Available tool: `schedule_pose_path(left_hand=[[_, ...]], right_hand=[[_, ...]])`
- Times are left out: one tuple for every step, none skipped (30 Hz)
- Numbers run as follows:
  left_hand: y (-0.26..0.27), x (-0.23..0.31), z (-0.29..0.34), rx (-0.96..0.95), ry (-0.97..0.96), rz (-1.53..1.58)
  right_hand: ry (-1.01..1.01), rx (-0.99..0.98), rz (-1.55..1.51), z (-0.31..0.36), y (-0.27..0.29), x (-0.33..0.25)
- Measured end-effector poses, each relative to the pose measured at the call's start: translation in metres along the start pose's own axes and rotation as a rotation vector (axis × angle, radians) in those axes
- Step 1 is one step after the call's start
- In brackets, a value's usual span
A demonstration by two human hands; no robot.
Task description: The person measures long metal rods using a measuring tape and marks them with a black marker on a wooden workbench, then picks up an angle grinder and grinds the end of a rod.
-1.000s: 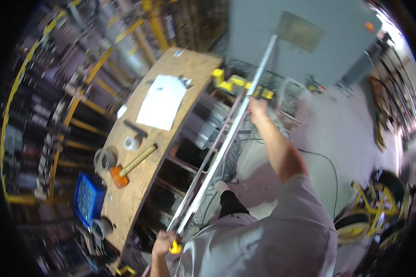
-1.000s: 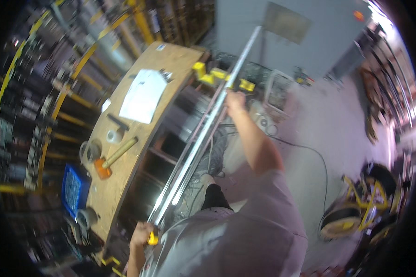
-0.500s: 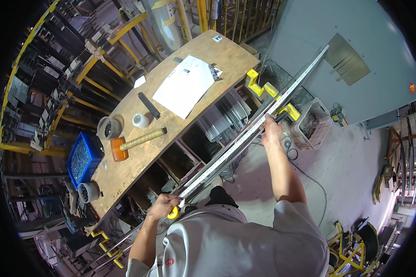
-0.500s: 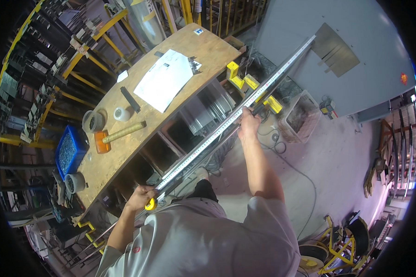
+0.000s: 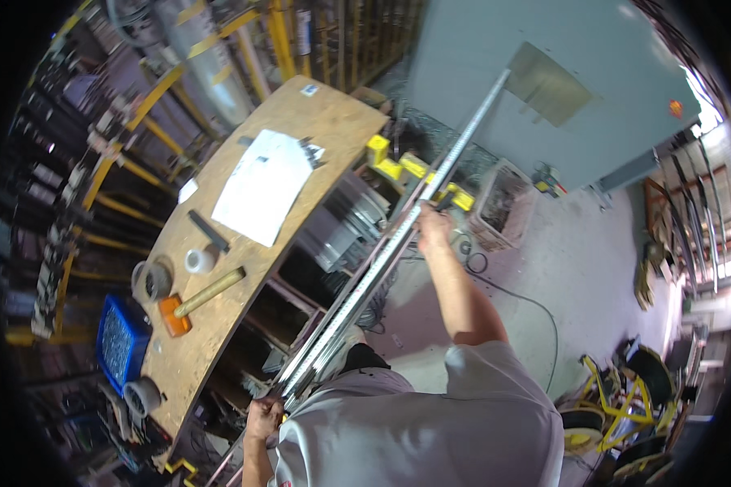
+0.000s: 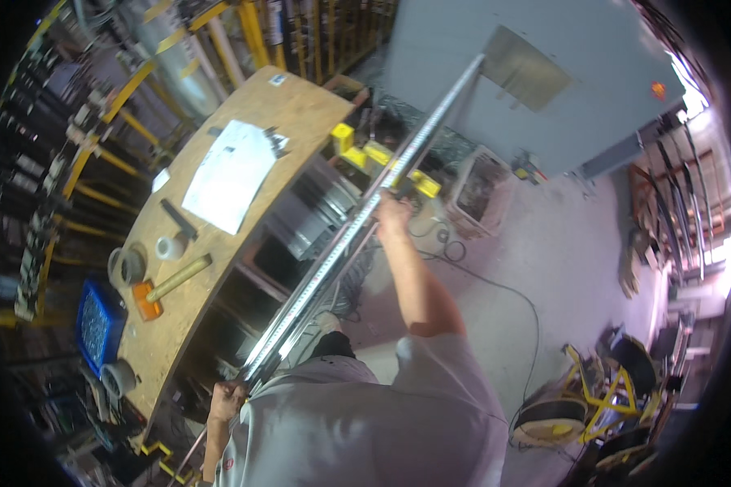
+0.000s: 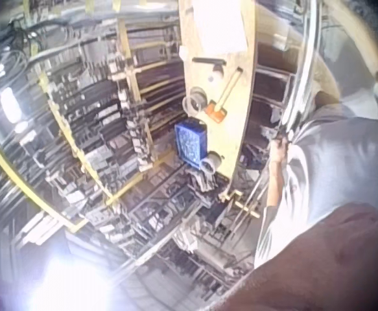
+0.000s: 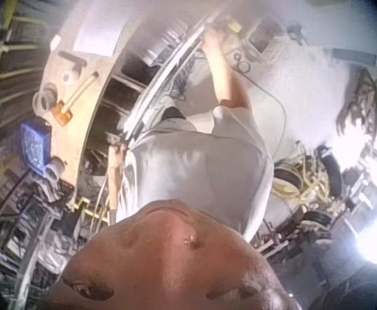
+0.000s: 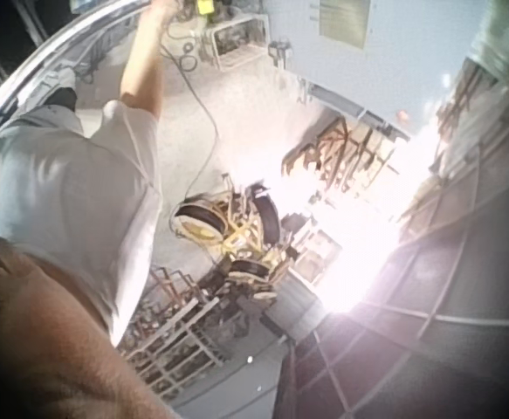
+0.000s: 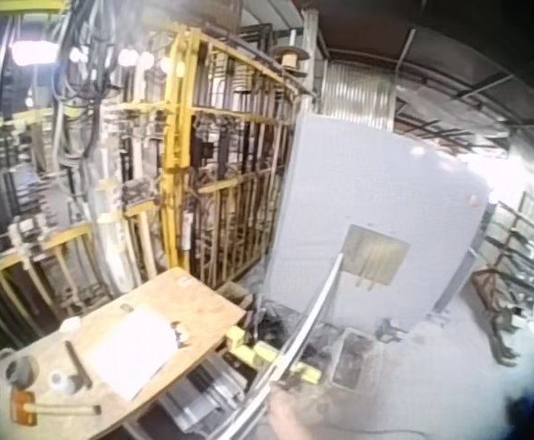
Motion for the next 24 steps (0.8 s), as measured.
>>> schedule_pose_path(left_hand=[[0.001,-0.009,0.001,0.004,0.006,0.049],[0.000,0.003,-0.002,0.013,0.009,-0.045],[-0.002,-0.005,-0.006,0.000,-0.023,-0.021],[-0.005,0.008,-0.009,0.012,-0.032,0.002],[-0.009,0.020,-0.010,0.026,-0.041,0.027],[-0.010,0.013,-0.014,0.010,-0.089,0.051],[-0.008,0.010,-0.013,0.013,-0.080,0.056],[-0.007,0.006,-0.011,0.016,-0.071,0.062],[-0.007,0.003,-0.008,0.019,-0.062,0.069],[-0.006,0.003,-0.007,0.031,0.008,0.098],[-0.005,0.005,-0.006,0.034,0.024,0.097],[-0.004,0.007,-0.003,0.036,0.039,0.096],[-0.003,0.011,-0.003,0.037,0.054,0.093],[0.001,-0.003,-0.002,0.055,0.015,0.072],[0.004,-0.017,0.005,0.063,0.062,0.094],[0.005,-0.002,0.009,0.069,0.111,0.114],[0.005,0.006,0.011,0.075,0.160,0.134],[0.007,-0.009,0.013,0.101,0.148,0.110],[0.011,-0.023,0.018,0.086,0.100,0.071],[0.015,-0.031,0.019,0.068,0.050,0.030],[0.018,-0.039,0.020,0.049,0.000,-0.010],[0.017,-0.031,0.022,0.058,0.037,0.067],[0.018,-0.026,0.023,0.043,0.031,0.085],[0.019,-0.023,0.024,0.027,0.025,0.102]], right_hand=[[-0.017,-0.016,0.024,0.028,-0.017,-0.020],[-0.036,-0.039,0.007,0.025,-0.011,-0.023],[-0.055,-0.065,-0.006,0.021,-0.005,-0.026],[-0.021,-0.053,0.026,0.024,-0.003,-0.030],[-0.023,-0.054,0.024,0.020,-0.001,-0.030],[-0.025,-0.055,0.023,0.014,0.001,-0.029],[-0.033,-0.060,0.026,0.013,0.000,-0.026],[-0.046,-0.076,0.021,0.011,-0.001,-0.023],[-0.048,-0.063,0.016,0.010,-0.002,-0.020],[-0.048,-0.046,0.009,0.010,-0.003,-0.017],[-0.049,-0.030,0.003,0.010,-0.003,-0.016],[-0.041,-0.037,0.016,0.004,0.001,-0.011],[-0.029,-0.026,0.014,0.005,0.002,-0.009],[-0.018,-0.020,0.014,0.008,0.000,-0.006],[-0.006,-0.013,0.014,0.012,-0.001,-0.003],[-0.009,-0.030,0.010,0.018,-0.002,-0.003],[-0.019,-0.036,0.038,0.024,-0.002,-0.004],[-0.029,-0.042,0.067,0.030,-0.001,-0.005],[-0.038,-0.055,0.094,0.039,-0.005,-0.008],[-0.060,-0.070,0.063,0.036,-0.004,-0.003],[-0.056,-0.063,0.067,0.034,-0.001,0.000],[-0.056,-0.057,0.073,0.037,-0.002,0.002],[-0.055,-0.051,0.078,0.039,-0.003,0.003],[-0.047,-0.049,0.109,0.038,-0.002,0.006]])
Point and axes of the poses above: each hand's wrist, its own z-axis away from the middle knuckle, its own y-axis out of the back of the hand, x = y × z, the point moved 2 cm from there along -z, towards the middle knuckle, and after that the axes turned 7 degrees about -y, right-handed, at the moved point
